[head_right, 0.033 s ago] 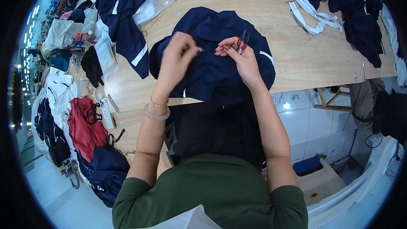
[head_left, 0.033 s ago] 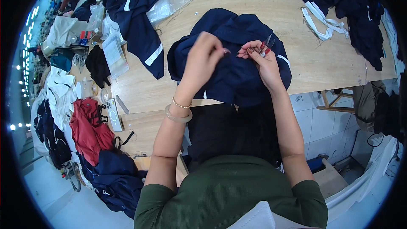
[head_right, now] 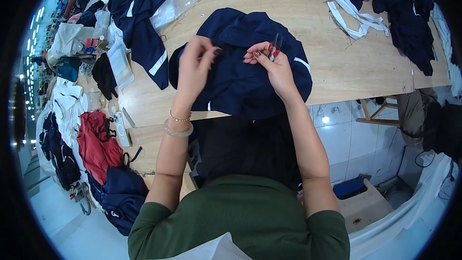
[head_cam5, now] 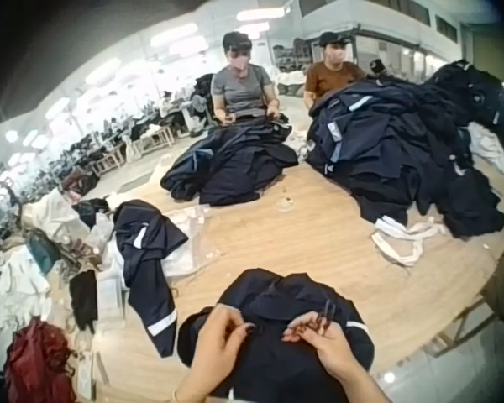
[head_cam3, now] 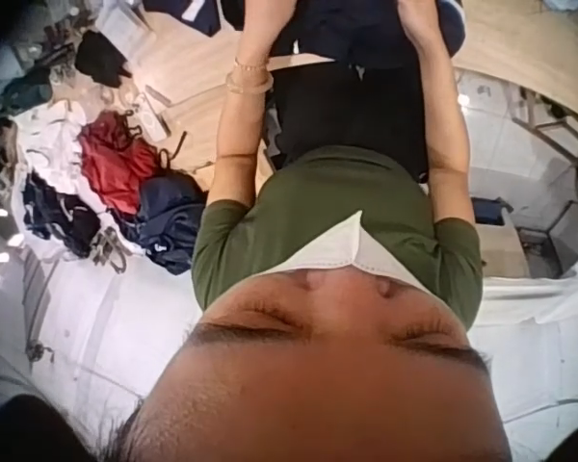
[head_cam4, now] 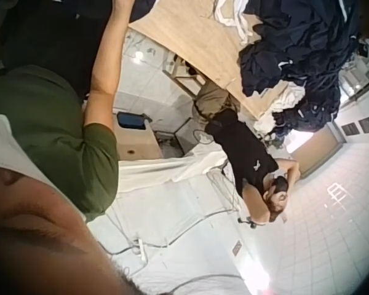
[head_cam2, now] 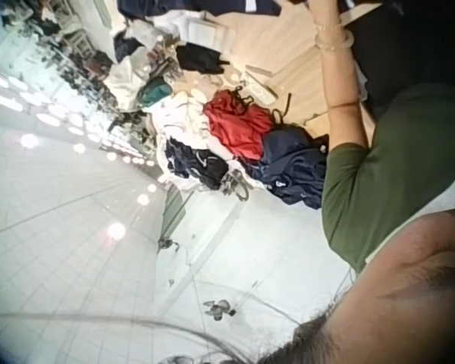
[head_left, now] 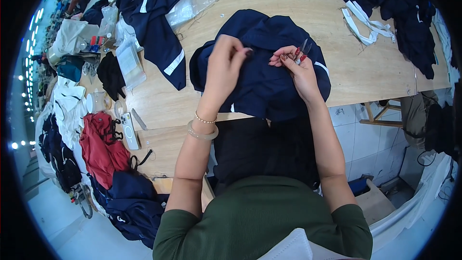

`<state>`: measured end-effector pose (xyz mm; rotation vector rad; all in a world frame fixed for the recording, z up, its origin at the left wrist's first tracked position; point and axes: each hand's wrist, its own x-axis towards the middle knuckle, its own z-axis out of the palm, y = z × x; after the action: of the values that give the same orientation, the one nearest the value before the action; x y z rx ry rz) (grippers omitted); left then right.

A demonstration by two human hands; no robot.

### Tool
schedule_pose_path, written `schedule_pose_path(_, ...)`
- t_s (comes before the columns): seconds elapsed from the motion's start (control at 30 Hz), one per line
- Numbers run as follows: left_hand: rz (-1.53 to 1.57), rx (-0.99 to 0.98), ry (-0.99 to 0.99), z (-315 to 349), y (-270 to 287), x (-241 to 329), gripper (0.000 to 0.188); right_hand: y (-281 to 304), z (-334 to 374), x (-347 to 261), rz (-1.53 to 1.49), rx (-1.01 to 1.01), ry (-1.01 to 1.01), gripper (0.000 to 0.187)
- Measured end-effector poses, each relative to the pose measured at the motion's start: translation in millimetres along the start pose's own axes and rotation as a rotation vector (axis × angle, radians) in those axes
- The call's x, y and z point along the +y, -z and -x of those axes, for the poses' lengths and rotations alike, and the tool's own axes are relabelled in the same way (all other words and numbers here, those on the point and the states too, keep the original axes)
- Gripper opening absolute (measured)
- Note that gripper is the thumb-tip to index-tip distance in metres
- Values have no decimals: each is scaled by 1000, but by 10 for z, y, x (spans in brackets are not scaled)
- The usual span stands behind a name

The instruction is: Trimming loose threads from blue garments at a workbench using thread snips.

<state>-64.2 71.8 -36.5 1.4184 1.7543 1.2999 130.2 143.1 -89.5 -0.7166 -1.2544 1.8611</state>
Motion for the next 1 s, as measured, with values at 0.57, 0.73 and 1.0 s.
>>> schedule_pose_path(0.57, 40, -83, -79, 384, -22, -131, 35, -30, 35, -128, 75, 40, -25, 16)
schedule_pose_path(0.73, -184, -91, -112, 473, -53, -126, 46, -285, 148, -258, 410, 149, 164, 14)
schedule_pose_path(1.0, -153, -161, -130, 445, -51, -238, 48, -720, 287, -10, 1070, 264, 184, 27)
